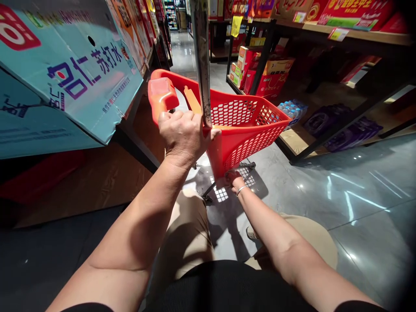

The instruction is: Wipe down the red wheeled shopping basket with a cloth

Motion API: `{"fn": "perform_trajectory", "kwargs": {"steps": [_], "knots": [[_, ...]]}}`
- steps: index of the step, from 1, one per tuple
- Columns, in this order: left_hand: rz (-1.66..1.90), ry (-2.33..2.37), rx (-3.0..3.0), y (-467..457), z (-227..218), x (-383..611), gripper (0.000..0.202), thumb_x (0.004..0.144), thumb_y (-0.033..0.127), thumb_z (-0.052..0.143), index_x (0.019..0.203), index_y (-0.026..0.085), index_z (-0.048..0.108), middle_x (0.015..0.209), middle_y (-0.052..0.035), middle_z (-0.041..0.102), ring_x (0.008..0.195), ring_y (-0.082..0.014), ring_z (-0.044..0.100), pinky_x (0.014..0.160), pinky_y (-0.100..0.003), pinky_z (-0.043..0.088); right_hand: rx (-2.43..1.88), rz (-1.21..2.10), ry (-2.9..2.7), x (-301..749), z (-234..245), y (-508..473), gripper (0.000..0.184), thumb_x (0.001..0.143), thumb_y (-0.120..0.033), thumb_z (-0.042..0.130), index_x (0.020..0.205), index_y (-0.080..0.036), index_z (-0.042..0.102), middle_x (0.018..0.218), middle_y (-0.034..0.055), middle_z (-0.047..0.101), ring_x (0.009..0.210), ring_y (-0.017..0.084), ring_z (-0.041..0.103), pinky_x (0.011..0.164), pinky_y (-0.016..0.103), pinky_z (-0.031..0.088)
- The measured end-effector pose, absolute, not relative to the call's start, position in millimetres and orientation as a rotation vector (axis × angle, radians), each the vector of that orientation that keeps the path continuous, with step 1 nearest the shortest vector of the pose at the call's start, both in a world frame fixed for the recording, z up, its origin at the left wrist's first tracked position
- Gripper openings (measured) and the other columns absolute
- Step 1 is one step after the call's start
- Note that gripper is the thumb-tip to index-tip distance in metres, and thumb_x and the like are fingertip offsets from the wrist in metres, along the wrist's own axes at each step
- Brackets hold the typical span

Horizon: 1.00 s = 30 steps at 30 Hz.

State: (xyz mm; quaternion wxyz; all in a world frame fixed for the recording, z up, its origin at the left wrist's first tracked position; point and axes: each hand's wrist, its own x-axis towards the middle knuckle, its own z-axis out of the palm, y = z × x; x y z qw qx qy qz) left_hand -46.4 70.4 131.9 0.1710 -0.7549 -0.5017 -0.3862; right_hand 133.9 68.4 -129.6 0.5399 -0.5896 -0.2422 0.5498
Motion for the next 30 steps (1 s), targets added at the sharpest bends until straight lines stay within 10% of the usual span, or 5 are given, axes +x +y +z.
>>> {"fn": "perform_trajectory", "kwargs": {"steps": [8, 18, 22, 30], "knots": [[-0.885, -1.621, -2.054, 73, 132, -46, 0.040, 0.085, 0.061, 0.068, 0.083, 0.021, 0.064, 0.080, -0.0061, 0.061, 0.099, -0.0333, 0.059, 0.094, -0.051, 0.036, -1.240, 1.291, -0.380, 139, -68, 63, 0.030, 0.065, -0.021, 0.072, 0.085, -0.022, 0.049, 0.059, -0.0101, 0.054, 0.048, 0.010, 0.053, 0.046, 0.022, 0.047], [-0.944, -1.555, -1.982, 65, 134, -39, 0.035, 0.092, 0.054, 0.060, 0.077, 0.023, 0.062, 0.076, -0.0059, 0.063, 0.085, -0.0283, 0.057, 0.089, -0.051, 0.039, -1.022, 0.495, -1.070, 130, 27, 65, 0.045, 0.077, -0.026, 0.063, 0.119, -0.022, 0.050, 0.113, 0.0072, 0.063, 0.101, 0.018, 0.066, 0.097, 0.040, 0.058], [-0.915, -1.497, -1.939, 67, 131, -44, 0.037, 0.090, 0.056, 0.062, 0.075, 0.022, 0.062, 0.074, -0.0054, 0.063, 0.080, -0.0259, 0.056, 0.084, -0.048, 0.039, -0.952, 0.128, -1.519, 106, 21, 41, 0.051, 0.079, -0.022, 0.067, 0.128, -0.023, 0.053, 0.133, 0.0132, 0.053, 0.132, 0.027, 0.053, 0.121, 0.050, 0.043], [-0.777, -1.545, -1.995, 58, 144, -57, 0.055, 0.082, 0.078, 0.063, 0.076, 0.023, 0.067, 0.076, -0.0068, 0.069, 0.076, -0.0244, 0.055, 0.078, -0.045, 0.034, -1.228, -0.097, -1.451, 200, -46, 105, 0.038, 0.076, -0.018, 0.058, 0.114, -0.020, 0.060, 0.126, 0.0142, 0.052, 0.126, 0.028, 0.054, 0.120, 0.054, 0.042]]}}
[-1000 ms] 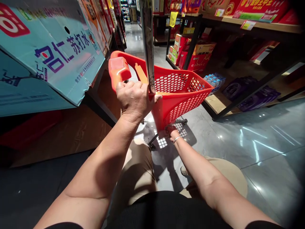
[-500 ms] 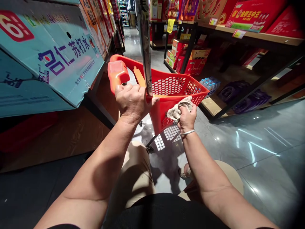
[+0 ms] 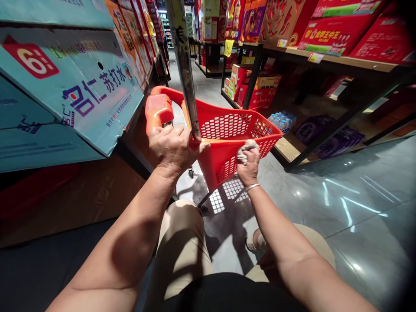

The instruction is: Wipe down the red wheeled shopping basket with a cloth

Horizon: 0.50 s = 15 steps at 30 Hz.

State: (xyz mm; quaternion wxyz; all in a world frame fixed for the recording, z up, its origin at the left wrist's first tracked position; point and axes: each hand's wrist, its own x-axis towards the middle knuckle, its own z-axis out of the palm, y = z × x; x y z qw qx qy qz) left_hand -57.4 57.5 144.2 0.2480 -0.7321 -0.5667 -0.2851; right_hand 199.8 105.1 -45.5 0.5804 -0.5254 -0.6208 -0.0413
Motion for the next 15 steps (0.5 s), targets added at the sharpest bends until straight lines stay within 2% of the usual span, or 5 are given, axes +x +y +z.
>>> {"fn": "perform_trajectory", "kwargs": {"steps": [6, 9, 12, 15], "knots": [[-0.783, -1.591, -2.002, 52, 153, -68, 0.061, 0.078, 0.084, 0.062, 0.071, 0.023, 0.067, 0.073, -0.0070, 0.069, 0.075, -0.0251, 0.057, 0.079, -0.046, 0.035, -1.361, -0.079, -1.000, 242, -17, 123, 0.041, 0.074, -0.020, 0.059, 0.115, -0.015, 0.057, 0.124, 0.0163, 0.049, 0.126, 0.030, 0.053, 0.119, 0.056, 0.041], [-0.860, -1.553, -2.011, 54, 150, -73, 0.055, 0.082, 0.077, 0.061, 0.070, 0.024, 0.065, 0.067, -0.0054, 0.066, 0.072, -0.0246, 0.058, 0.079, -0.045, 0.036, -1.184, -0.049, -1.325, 200, 14, 98, 0.041, 0.076, -0.018, 0.060, 0.117, -0.020, 0.060, 0.127, 0.0141, 0.055, 0.130, 0.029, 0.054, 0.121, 0.053, 0.041], [-0.906, -1.523, -2.025, 56, 148, -77, 0.049, 0.084, 0.070, 0.060, 0.067, 0.024, 0.062, 0.064, -0.0050, 0.065, 0.072, -0.0245, 0.060, 0.078, -0.045, 0.037, -0.939, -0.010, -1.695, 148, 48, 64, 0.051, 0.077, -0.011, 0.059, 0.127, -0.022, 0.061, 0.133, 0.0119, 0.059, 0.133, 0.027, 0.054, 0.120, 0.049, 0.042], [-0.876, -1.492, -1.985, 55, 147, -79, 0.048, 0.082, 0.068, 0.062, 0.063, 0.024, 0.058, 0.064, -0.0053, 0.066, 0.069, -0.0241, 0.060, 0.077, -0.046, 0.038, -0.932, -0.023, -1.915, 124, 77, 44, 0.058, 0.080, -0.010, 0.059, 0.138, -0.021, 0.059, 0.144, 0.0115, 0.057, 0.135, 0.028, 0.053, 0.116, 0.047, 0.045]]}}
